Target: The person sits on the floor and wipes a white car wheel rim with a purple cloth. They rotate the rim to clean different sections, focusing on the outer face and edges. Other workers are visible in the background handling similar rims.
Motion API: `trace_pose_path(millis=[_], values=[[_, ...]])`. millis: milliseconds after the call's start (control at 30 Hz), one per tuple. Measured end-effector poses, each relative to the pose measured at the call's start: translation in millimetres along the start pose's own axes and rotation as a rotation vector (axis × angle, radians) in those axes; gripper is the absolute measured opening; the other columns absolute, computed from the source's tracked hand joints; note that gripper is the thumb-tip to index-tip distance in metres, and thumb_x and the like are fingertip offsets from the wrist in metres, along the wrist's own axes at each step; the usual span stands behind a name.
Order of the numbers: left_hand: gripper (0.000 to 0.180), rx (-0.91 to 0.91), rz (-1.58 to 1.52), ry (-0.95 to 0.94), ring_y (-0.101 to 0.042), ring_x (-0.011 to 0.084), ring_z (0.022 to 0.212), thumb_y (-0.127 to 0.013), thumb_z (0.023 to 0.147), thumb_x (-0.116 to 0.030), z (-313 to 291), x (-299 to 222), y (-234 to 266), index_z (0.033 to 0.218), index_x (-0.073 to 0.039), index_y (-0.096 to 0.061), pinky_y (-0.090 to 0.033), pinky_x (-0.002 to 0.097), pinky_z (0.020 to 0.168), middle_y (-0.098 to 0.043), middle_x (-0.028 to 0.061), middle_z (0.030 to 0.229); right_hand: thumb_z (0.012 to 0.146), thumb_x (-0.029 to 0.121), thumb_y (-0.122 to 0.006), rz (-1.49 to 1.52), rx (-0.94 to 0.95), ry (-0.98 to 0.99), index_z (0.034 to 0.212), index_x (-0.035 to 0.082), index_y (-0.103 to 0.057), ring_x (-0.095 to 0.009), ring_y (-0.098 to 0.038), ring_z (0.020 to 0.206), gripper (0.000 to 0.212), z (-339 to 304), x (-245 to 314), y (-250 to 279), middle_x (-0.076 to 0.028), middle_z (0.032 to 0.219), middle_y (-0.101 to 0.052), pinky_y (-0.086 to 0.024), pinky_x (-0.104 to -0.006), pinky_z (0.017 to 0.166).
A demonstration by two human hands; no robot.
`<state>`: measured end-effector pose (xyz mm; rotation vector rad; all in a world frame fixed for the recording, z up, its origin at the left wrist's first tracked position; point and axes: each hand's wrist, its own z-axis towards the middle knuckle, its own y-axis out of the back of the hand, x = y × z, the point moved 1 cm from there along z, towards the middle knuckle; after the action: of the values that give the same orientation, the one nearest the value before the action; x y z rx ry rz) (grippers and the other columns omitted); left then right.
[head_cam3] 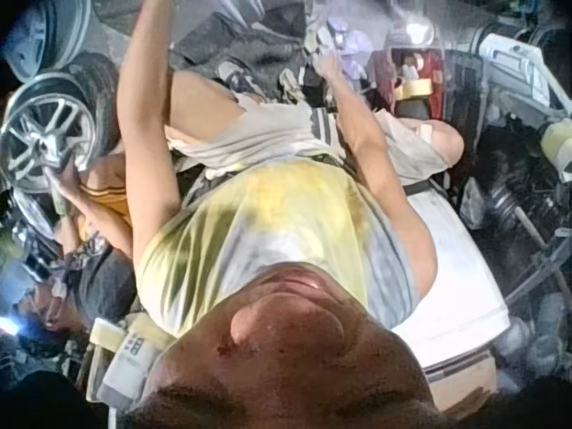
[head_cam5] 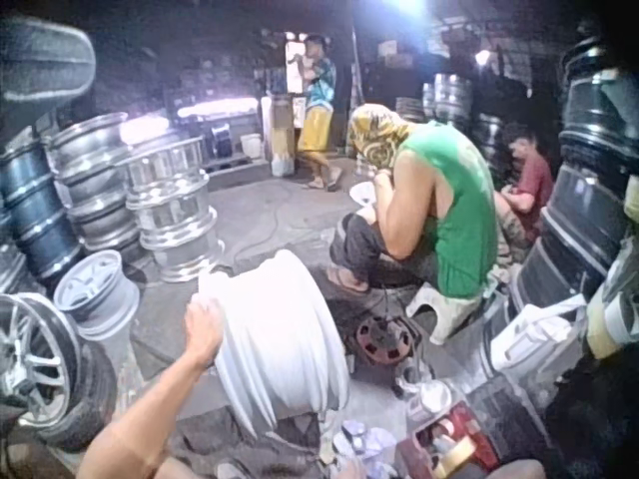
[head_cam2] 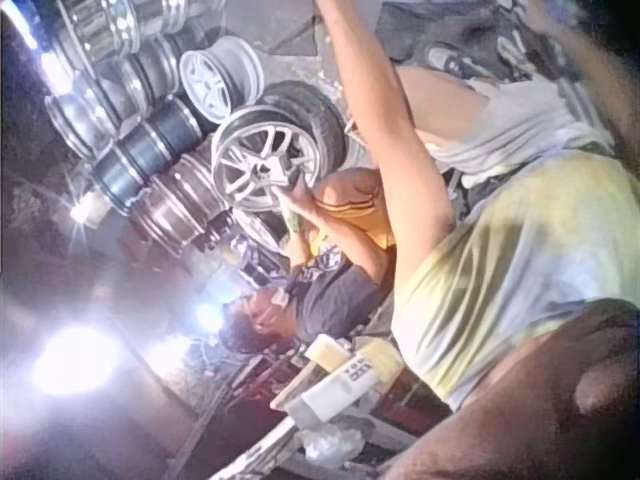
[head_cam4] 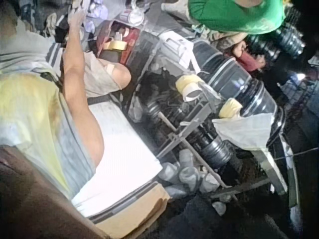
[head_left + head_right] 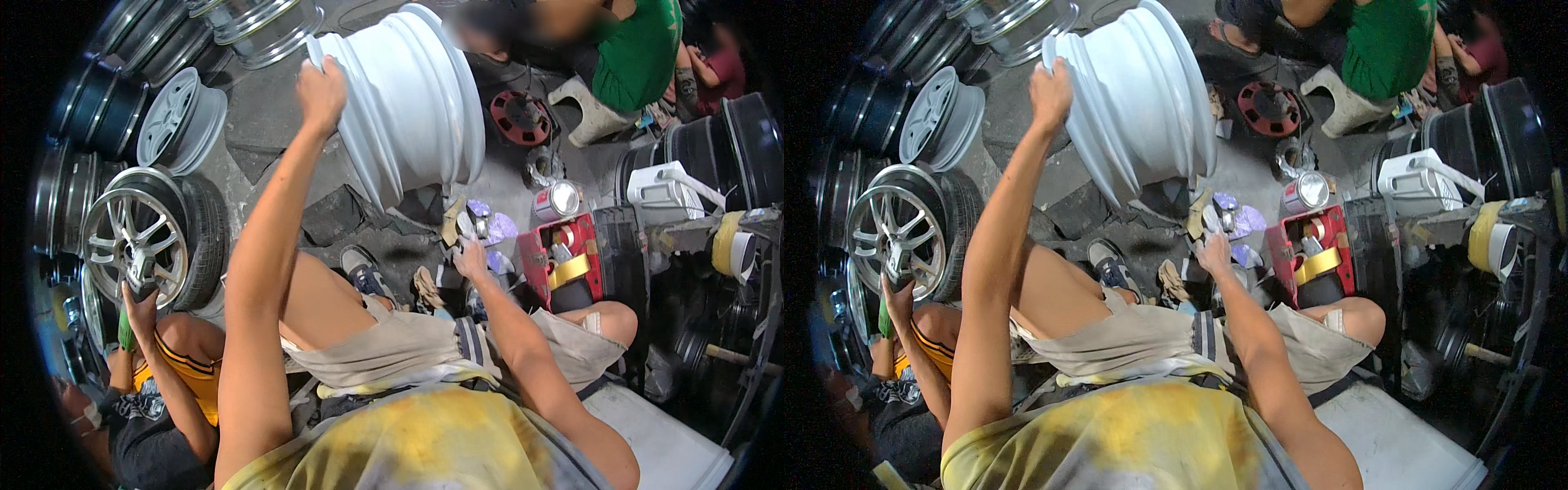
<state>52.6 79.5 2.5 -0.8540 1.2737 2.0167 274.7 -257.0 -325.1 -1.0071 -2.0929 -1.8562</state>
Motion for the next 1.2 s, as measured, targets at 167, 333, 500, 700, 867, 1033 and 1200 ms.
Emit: trace_pose_path(millis=[167,333,500,700,867,1033,1200], values=[[0.044,0.014,-0.102,0.021,-0.066,0.0506,0.106,-0.053,0.1,-0.027,-32,-8,12,0.114,0.015,-0.058,-0.05,0.0513,0.093,-0.067,0.0373,0.107,0.084,0.024,-0.072,0.109,-0.194,0.019,0.096,0.002,-0.075,-0.044,-0.066,0.098,0.025,-14,3,18,-0.024,0.101,-0.071,-0.052,-0.0493,0.089],[0.042,0.005,-0.165,-0.04,-0.066,0.0519,0.102,-0.049,0.102,-0.023,-50,-7,16,0.118,0.015,-0.054,-0.049,0.0527,0.092,-0.066,0.0386,0.104,0.076,0.022,-0.08,0.153,-0.211,-0.2,0.083,0.003,-0.066,-0.048,-0.067,0.082,0.025,-28,8,49,-0.025,0.084,-0.071,-0.052,-0.0516,0.076],[0.049,0.054,-0.198,-0.017,-0.065,0.0546,0.101,-0.046,0.104,-0.026,-69,-14,21,0.123,0.019,-0.05,-0.048,0.0547,0.093,-0.065,0.0411,0.105,0.077,0.024,-0.082,0.157,-0.231,-0.151,0.094,0.003,-0.068,-0.045,-0.069,0.083,0.03,-29,-6,35,-0.024,0.087,-0.072,-0.053,-0.0493,0.076],[0.071,0.412,-0.443,0.22,-0.066,0.0399,0.114,-0.046,0.104,-0.049,-58,-3,39,0.131,0.016,-0.051,-0.05,0.0476,0.097,-0.068,0.0297,0.116,0.081,0.024,-0.08,0.274,-0.188,-0.168,0.092,0.001,-0.069,-0.037,-0.07,0.077,0.028,-8,-2,48,-0.021,0.084,-0.072,-0.053,-0.0457,0.075],[0.087,0.669,-0.815,0.606,-0.053,0.034,0.134,-0.046,0.098,-0.068,-47,-8,43,0.151,0.0,-0.041,-0.042,0.0469,0.111,-0.051,0.0243,0.147,0.087,0.021,-0.076,0.333,-0.395,-0.153,0.086,0.0,-0.062,-0.019,-0.064,0.071,0.025,8,-14,67,-0.009,0.075,-0.064,-0.051,-0.0369,0.069],[0.076,0.668,-1.087,0.62,-0.061,0.0309,0.12,-0.05,0.097,-0.064,-61,-24,41,0.144,-0.004,-0.049,-0.049,0.0495,0.103,-0.059,0.0192,0.137,0.092,0.01,-0.071,0.354,-0.487,-0.087,0.086,0.003,-0.058,-0.015,-0.063,0.072,0.016,10,-15,86,-0.003,0.075,-0.059,-0.052,-0.0325,0.068],[0.075,0.676,-1.096,0.645,-0.064,0.0292,0.114,-0.053,0.095,-0.065,-66,-23,33,0.14,-0.005,-0.052,-0.051,0.0487,0.1,-0.062,0.018,0.131,0.089,0.011,-0.076,0.796,-0.481,-0.122,0.093,-0.004,-0.067,-0.015,-0.067,0.072,0.018,23,-25,101,-0.01,0.085,-0.072,-0.054,-0.0313,0.067]])
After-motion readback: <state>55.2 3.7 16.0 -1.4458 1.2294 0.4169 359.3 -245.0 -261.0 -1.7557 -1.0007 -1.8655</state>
